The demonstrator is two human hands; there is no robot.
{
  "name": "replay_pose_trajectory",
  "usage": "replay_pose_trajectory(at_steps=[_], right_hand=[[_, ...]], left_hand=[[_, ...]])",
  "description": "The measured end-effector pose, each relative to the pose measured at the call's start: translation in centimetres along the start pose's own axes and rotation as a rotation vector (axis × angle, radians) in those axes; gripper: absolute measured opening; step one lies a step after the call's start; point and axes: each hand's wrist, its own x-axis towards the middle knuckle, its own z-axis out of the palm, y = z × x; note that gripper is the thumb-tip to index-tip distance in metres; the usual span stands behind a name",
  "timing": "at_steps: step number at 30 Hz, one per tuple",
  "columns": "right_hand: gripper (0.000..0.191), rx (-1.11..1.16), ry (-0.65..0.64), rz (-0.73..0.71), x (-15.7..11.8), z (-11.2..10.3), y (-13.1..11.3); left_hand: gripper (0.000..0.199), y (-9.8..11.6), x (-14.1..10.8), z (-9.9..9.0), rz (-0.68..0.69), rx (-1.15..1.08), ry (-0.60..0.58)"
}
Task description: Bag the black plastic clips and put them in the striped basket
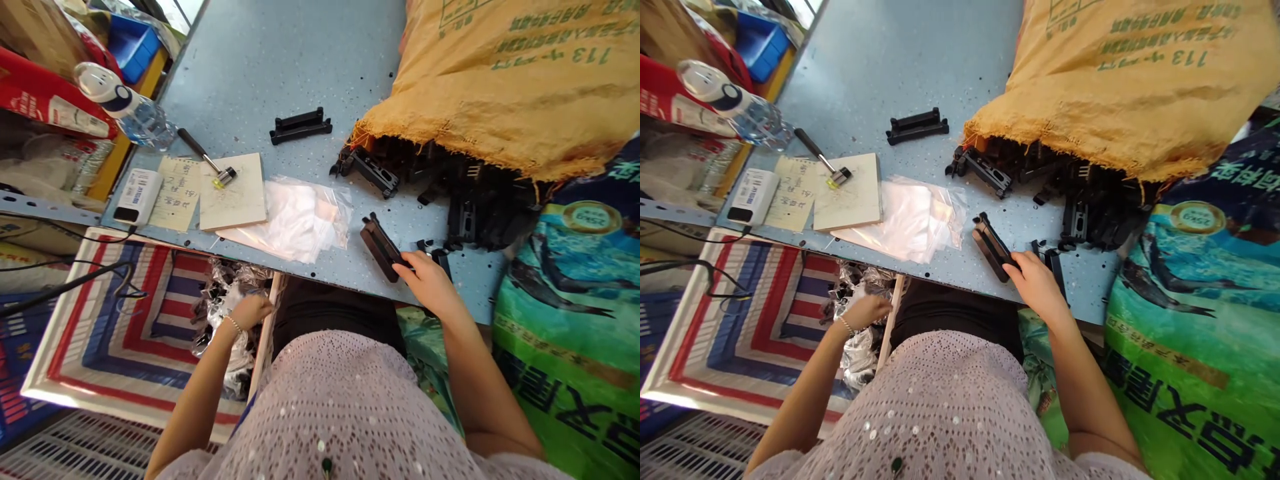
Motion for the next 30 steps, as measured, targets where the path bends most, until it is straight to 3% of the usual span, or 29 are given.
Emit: replay_pose_trajectory(at_steps=[2, 4, 6, 8, 10, 14, 17, 20, 24, 28, 30], right_hand=[[0.027, 0.357, -0.009, 0.035, 1.0, 0.9, -1.2], [0.029, 0.720, -0.044, 0.073, 2.0, 2.2, -3.0], [0.032, 0.997, -0.087, 0.106, 2.8, 3.5, -4.8], [0.032, 1.166, -0.111, 0.128, 3.5, 4.2, -6.0], [0.031, 1.279, -0.125, 0.141, 4.2, 4.5, -6.8], [0.028, 1.468, -0.221, 0.152, 6.3, 4.7, -8.6], [0.026, 1.566, -0.392, 0.151, 8.7, 5.9, -10.9], [0.026, 1.550, -0.466, 0.171, 10.5, 7.7, -12.7], [0.030, 1.440, -0.281, 0.133, 9.7, 8.3, -12.0], [0.029, 1.187, -0.508, 0.006, 7.3, 7.1, -9.8], [0.025, 0.991, -0.533, -0.011, 6.9, 6.9, -9.2]], left_hand=[[0.029, 2.8, 4.0, -1.4, 0.092, -0.005, -0.035], [0.027, 5.4, 8.6, -1.7, 0.129, 0.090, 0.253], [0.020, 7.2, 12.8, -1.1, 0.110, 0.208, 0.371], [0.011, 7.5, 15.8, -0.5, 0.044, 0.230, 0.384], [0.009, 6.7, 17.2, -0.7, -0.034, 0.119, 0.388], [0.019, 4.8, 16.7, -2.2, -0.164, -0.292, 0.330], [0.017, 4.6, 15.9, -2.7, -0.157, -0.452, 0.315], [0.011, 5.2, 15.3, -2.8, -0.013, -0.282, 0.352], [0.042, 5.1, 14.6, -3.6, 0.073, 0.079, 0.314], [0.059, 4.1, 14.5, -4.6, 0.064, -0.030, 0.273], [0.063, 4.0, 14.1, -4.8, 0.109, -0.033, 0.296]])
